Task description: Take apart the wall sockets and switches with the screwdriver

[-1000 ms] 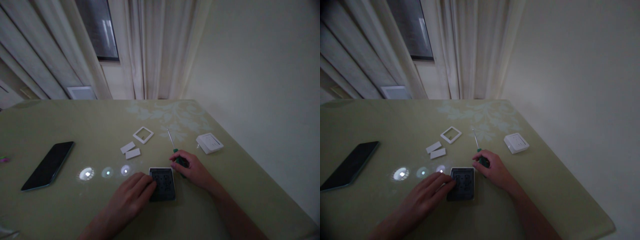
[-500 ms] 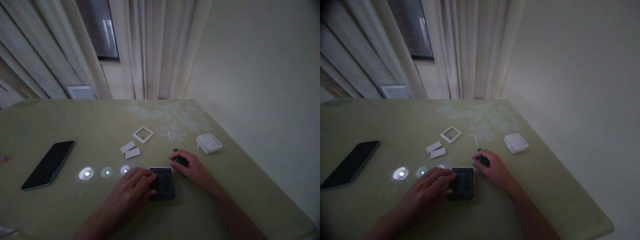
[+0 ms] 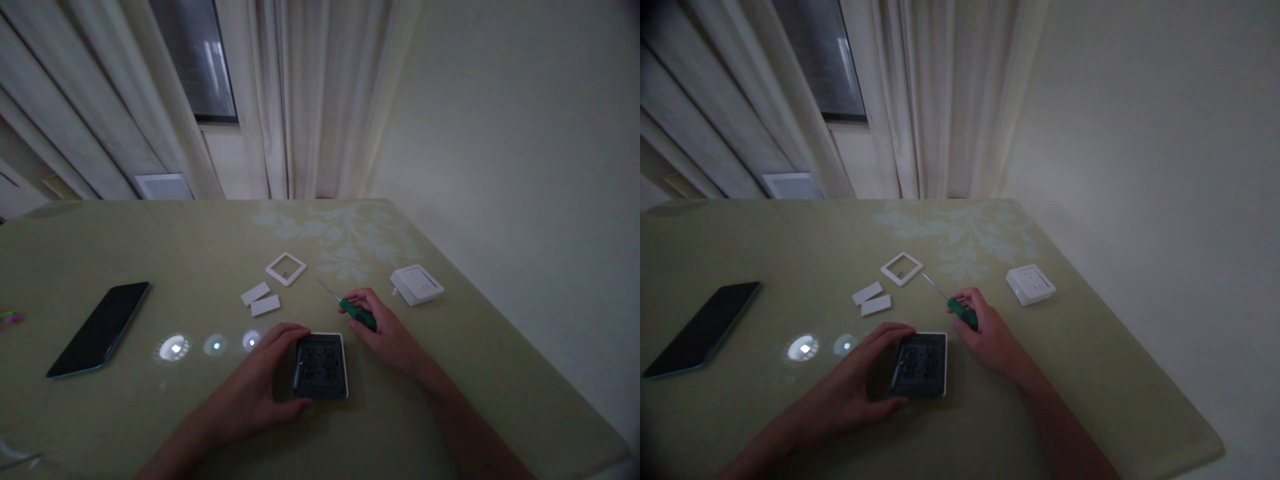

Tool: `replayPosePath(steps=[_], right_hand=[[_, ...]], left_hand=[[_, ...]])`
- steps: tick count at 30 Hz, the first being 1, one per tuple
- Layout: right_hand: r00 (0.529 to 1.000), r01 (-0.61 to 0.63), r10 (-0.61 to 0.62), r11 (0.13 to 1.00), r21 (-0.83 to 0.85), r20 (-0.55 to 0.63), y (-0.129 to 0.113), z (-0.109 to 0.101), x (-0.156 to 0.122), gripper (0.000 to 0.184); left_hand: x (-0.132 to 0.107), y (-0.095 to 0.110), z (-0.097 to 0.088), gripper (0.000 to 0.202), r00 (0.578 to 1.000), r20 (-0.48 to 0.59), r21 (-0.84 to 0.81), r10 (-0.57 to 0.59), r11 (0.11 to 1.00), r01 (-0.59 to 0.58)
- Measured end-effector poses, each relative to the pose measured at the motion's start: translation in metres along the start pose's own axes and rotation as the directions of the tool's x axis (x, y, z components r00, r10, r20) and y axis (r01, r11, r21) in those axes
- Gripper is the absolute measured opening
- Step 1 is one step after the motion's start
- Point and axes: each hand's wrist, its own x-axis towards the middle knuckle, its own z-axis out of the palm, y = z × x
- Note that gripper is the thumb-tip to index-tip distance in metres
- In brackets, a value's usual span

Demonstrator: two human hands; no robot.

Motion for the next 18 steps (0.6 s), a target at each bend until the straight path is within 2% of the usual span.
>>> replayPosePath(steps=[7, 14, 18], right_hand=[[0.995, 0.019, -0.023, 0.999, -0.043, -0.095, -0.0020, -0.0030, 0.0032, 0.033], [0.995, 0.033, -0.037, 0.999, -0.040, -0.093, 0.0000, 0.0014, 0.0070, 0.031], [0.994, 0.035, -0.038, 0.999, -0.033, -0.100, 0.0031, 0.0021, 0.0083, 0.032]], left_hand=[[0.0024, 0.0001, 0.0008, 0.083, 0.998, -0.054, -0.006, 0.034, 0.999, -0.035], [0.0030, 0.0020, 0.0016, 0.082, 0.997, -0.070, -0.004, -0.010, 1.000, 0.010], [0.0033, 0.0026, 0.0028, 0.086, 0.997, -0.067, -0.072, -0.039, 0.997, 0.034]])
